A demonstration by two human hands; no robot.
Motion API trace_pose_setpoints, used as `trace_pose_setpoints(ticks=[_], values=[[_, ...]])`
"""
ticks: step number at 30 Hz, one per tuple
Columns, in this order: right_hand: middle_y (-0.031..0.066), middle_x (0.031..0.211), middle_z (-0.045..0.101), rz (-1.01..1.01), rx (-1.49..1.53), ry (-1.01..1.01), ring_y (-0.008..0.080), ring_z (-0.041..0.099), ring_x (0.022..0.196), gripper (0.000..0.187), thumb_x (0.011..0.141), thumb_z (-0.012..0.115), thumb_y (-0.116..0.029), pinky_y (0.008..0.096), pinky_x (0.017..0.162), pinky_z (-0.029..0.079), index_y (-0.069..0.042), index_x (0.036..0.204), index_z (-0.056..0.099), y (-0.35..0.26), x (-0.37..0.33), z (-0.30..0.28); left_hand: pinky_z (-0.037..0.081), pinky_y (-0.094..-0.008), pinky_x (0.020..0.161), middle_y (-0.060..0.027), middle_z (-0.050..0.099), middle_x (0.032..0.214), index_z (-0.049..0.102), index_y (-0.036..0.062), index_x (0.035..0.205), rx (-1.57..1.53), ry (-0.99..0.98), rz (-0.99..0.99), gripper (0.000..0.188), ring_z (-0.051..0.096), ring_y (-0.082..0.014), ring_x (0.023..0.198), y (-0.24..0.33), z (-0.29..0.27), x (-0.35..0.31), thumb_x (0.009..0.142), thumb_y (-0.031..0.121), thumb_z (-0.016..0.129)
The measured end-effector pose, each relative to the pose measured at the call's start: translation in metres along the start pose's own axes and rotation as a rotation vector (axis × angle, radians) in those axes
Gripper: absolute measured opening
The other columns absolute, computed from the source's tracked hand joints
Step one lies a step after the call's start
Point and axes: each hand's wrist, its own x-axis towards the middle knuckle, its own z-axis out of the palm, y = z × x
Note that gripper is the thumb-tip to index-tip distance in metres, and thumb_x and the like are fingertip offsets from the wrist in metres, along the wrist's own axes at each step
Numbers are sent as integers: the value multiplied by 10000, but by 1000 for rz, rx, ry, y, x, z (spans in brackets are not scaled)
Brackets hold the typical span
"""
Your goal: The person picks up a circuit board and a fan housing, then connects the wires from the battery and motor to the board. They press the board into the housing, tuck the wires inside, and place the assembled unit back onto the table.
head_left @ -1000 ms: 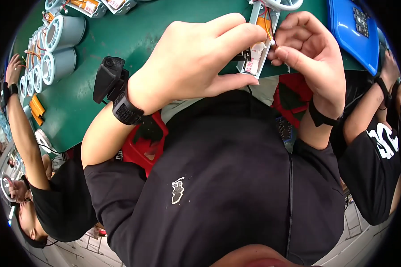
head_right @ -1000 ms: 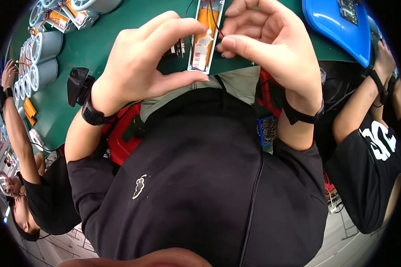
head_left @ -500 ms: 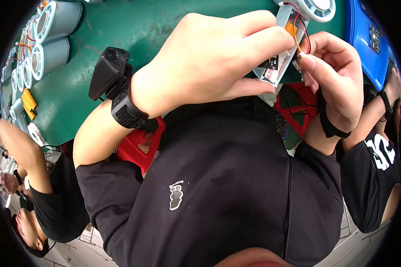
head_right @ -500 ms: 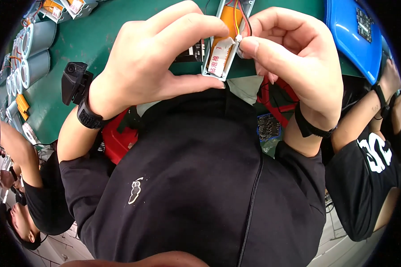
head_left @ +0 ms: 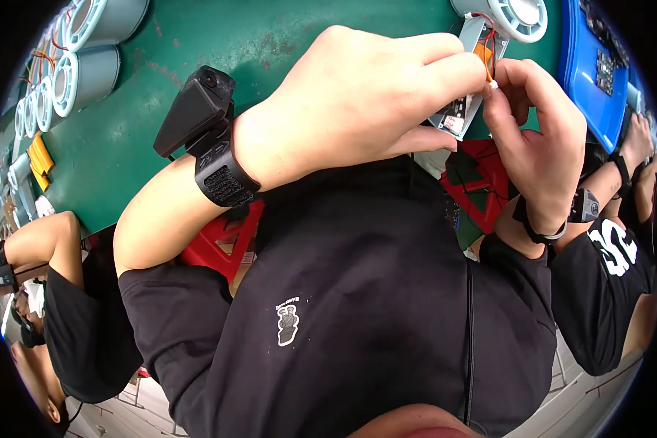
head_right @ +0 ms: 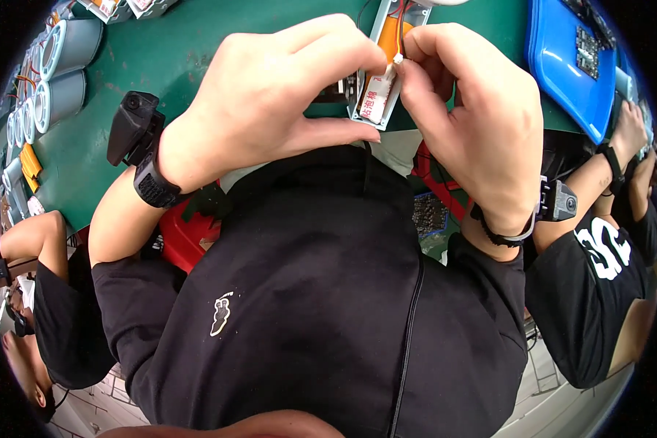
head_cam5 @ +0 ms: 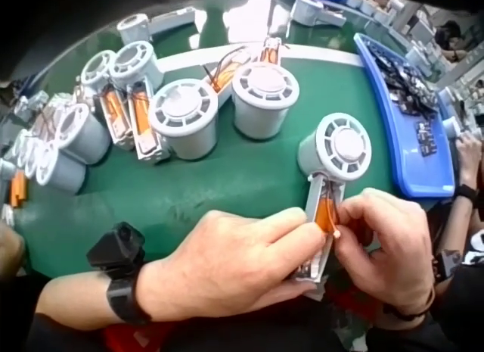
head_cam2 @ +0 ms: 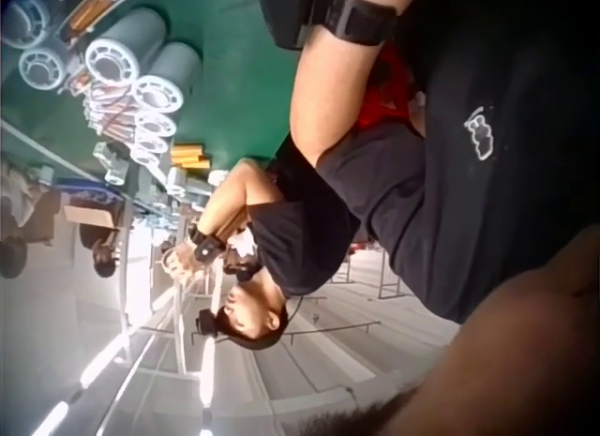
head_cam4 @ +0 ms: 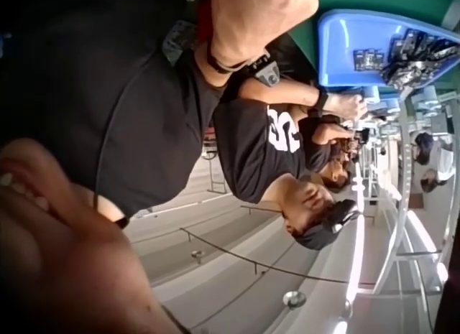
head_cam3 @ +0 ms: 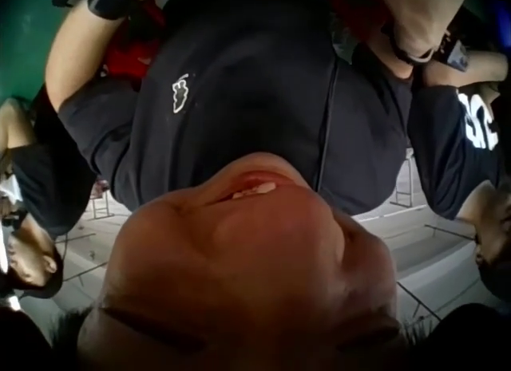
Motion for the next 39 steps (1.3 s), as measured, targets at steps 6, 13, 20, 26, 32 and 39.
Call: trace_pose_setpoints(ticks=[6,13,20,26,32,39], values=[[16,811,667,-4,151,241,66,589,682,95,900,704,-6,237,611,485,30,969,649,6,-5,3,519,-353,588,-41,639,941,630,115,1074,9,-61,19,500,653,-269,723,4,-2,2,695,301,900],[45,864,705,83,461,334,72,613,689,91,921,675,20,225,621,490,37,1008,656,18,-8,9,503,-330,598,-95,630,924,542,37,1162,-270,43,-72,412,640,-237,708,7,-11,4,860,170,789],[93,928,731,134,799,401,98,670,751,144,943,666,28,202,650,510,42,1082,696,17,-6,14,434,-270,661,-88,553,1000,410,13,1281,-480,58,-186,438,498,-130,733,5,-6,0,928,98,655],[162,1011,737,-218,139,457,199,725,830,239,890,665,86,269,732,576,48,1118,726,4,-4,12,503,-337,671,-139,584,928,382,6,1243,-604,128,-164,378,607,-208,749,3,-12,1,985,140,624],[176,1060,728,-306,313,378,264,738,855,271,823,671,132,317,786,595,51,1073,737,-3,-10,26,399,-206,604,-65,566,1009,444,2,1302,-682,7,-336,260,469,-59,663,6,-28,-5,1069,106,494],[161,999,736,-343,333,327,228,742,859,219,786,743,133,292,749,599,42,986,740,-5,1,34,400,-172,543,-64,623,988,538,-6,1338,-672,-37,-404,287,508,-40,586,7,-33,-4,1074,95,487]])
